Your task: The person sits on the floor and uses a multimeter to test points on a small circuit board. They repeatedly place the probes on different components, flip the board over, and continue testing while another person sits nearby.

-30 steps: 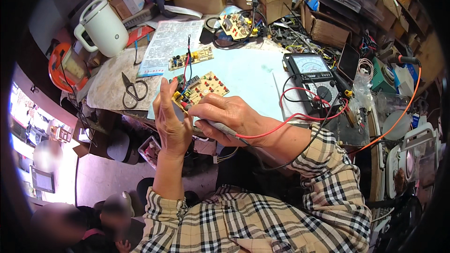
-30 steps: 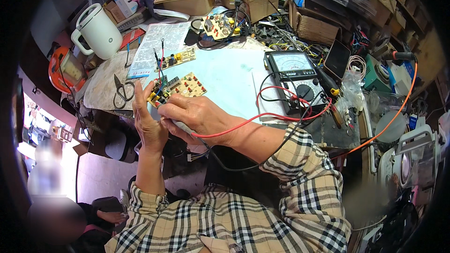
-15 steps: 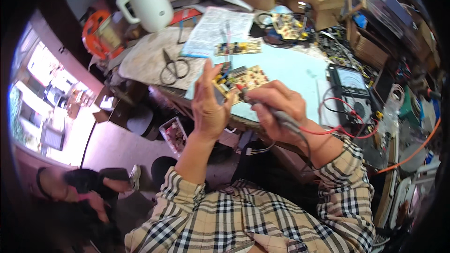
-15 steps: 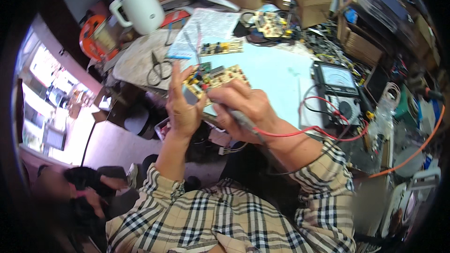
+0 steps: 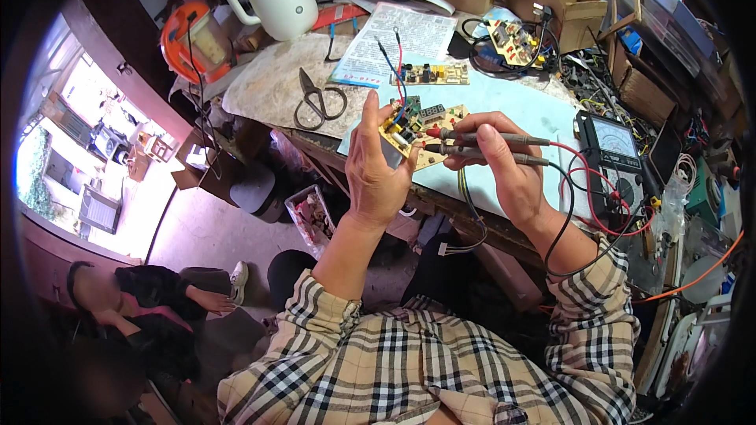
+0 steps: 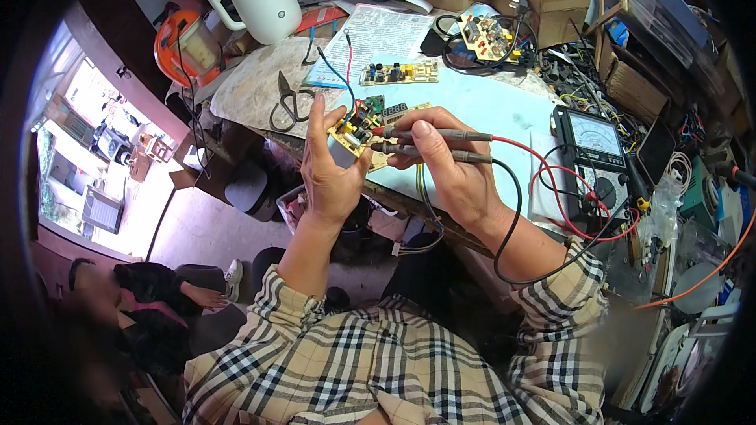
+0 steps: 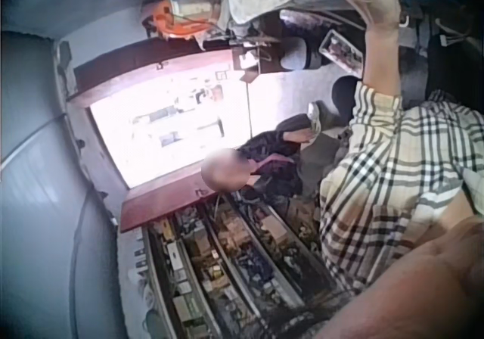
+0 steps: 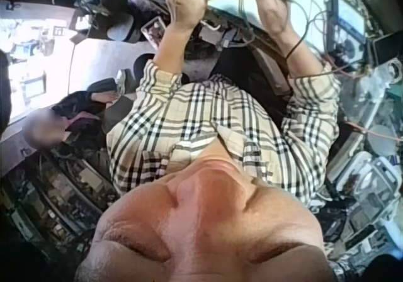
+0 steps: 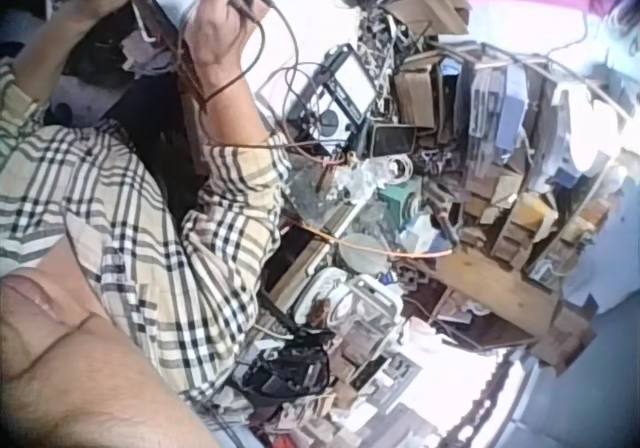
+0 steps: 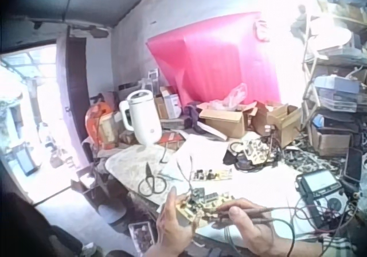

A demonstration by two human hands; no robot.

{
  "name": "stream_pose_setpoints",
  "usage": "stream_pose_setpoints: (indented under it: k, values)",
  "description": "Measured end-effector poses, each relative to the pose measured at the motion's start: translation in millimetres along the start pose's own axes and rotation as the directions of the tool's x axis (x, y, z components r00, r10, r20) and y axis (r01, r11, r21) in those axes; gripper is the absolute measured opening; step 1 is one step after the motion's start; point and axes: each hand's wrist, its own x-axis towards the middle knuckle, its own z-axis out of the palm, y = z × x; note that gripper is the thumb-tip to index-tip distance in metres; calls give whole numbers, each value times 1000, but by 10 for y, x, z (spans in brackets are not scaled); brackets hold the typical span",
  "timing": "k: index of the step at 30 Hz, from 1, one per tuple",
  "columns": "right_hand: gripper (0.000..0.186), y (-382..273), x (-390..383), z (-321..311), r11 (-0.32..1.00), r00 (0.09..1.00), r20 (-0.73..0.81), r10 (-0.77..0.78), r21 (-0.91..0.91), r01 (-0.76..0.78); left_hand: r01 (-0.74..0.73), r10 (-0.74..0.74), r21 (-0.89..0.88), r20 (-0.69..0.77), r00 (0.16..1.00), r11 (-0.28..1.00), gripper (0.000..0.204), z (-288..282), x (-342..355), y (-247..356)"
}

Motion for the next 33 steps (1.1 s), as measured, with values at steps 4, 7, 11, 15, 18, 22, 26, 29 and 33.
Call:
stream_pose_setpoints:
  k: [4,7,11,15,18,22,26,29,33]
  values:
    - [33,-7,7,21,998,998,-5,58,24,-58,-19,19,30,5,1000,999,96,-12,-14,-4]
    - [33,-6,3,29,998,998,10,60,21,-60,-43,42,56,14,999,998,91,-18,-11,8]
    - [34,34,6,27,998,998,5,64,7,-64,-34,33,49,15,999,998,95,7,-30,-23]
    - [34,34,15,39,997,997,8,74,17,-74,-58,58,54,7,998,997,87,-14,-10,-1]
    - [34,41,12,35,996,997,12,82,21,-82,-53,52,44,13,999,998,87,-13,-13,0]
    - [34,42,10,48,997,997,11,74,17,-75,-50,49,57,23,999,997,89,-14,-19,0]
    - [33,38,2,50,997,997,5,81,-7,-81,-24,21,60,39,999,998,95,-25,-24,13]
    - [32,51,7,46,997,997,15,72,0,-72,-35,33,55,28,999,998,95,-17,-23,2]
    - [31,51,14,43,997,997,12,80,19,-80,-51,50,71,16,999,996,89,-12,-20,13]
